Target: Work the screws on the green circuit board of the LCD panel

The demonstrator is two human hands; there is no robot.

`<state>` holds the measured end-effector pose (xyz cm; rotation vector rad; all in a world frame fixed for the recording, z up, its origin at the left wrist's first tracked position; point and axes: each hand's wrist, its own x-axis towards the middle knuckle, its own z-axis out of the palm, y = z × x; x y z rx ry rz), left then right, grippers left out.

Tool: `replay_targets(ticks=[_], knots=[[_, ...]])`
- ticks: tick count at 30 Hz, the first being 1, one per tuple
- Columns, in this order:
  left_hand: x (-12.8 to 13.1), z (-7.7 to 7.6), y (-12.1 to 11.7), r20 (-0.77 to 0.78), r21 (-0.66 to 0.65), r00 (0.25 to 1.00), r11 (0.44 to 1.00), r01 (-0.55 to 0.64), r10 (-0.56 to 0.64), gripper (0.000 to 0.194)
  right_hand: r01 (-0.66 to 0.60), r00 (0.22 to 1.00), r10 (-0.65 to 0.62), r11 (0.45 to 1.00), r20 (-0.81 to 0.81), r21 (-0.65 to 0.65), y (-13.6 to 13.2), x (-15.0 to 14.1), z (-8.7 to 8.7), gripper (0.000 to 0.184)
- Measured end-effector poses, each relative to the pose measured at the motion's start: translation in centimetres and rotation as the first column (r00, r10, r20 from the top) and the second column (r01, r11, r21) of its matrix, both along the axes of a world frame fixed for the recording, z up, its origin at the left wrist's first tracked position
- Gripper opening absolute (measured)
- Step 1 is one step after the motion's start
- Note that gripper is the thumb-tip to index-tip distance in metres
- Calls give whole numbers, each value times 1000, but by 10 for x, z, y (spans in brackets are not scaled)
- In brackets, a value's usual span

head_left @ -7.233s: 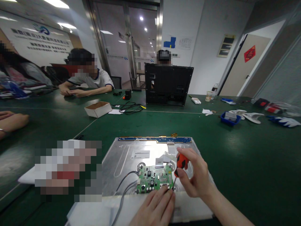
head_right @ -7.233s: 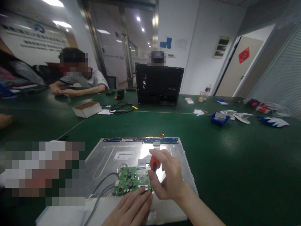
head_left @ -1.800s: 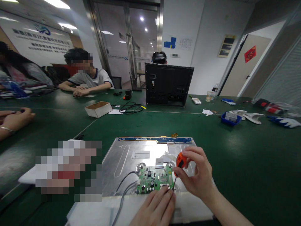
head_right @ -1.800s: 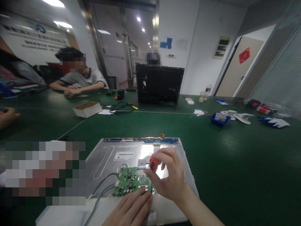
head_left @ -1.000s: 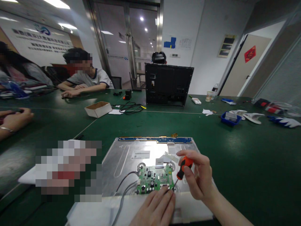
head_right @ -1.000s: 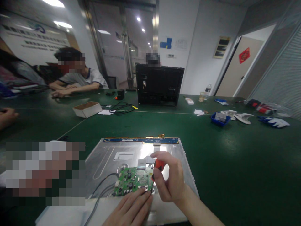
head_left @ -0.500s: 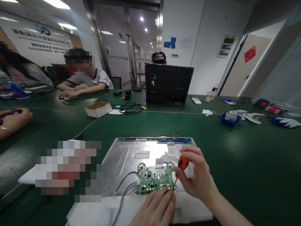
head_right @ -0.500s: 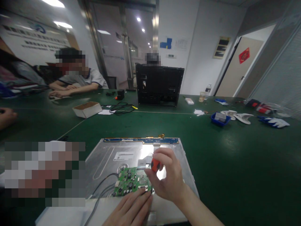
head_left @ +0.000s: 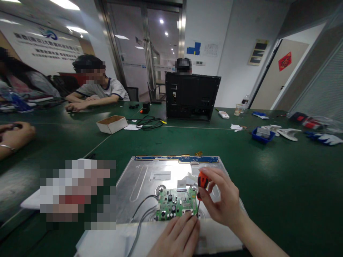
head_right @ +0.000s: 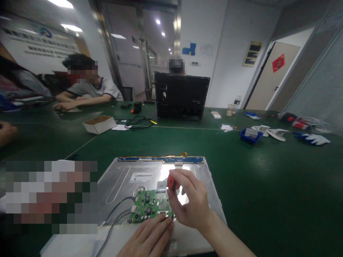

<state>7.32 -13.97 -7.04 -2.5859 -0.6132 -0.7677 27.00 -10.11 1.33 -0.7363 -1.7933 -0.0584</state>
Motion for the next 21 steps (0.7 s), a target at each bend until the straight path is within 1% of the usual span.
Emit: replay_targets(ticks=[4,9,14,21], knots=[[1,0,0,4,9,1000,1000,-1,1,48,-15,1000,15,1000,-13,-12,-1,0,-1,43],[1,-1,-1,7,-5,1000,1000,-19,19,46,-69,994,70,998,-80,16,2,-1,-2,38],[-1,1,-1,-21,-7,1000,1000,-3,3,49,5,997,-2,999,-79,36,3,-2,-1,35],[1,2,-1,0,-7,1000,1000,-12,12,49,9,998,-8,1000,-55,21,2,-1,0,38]])
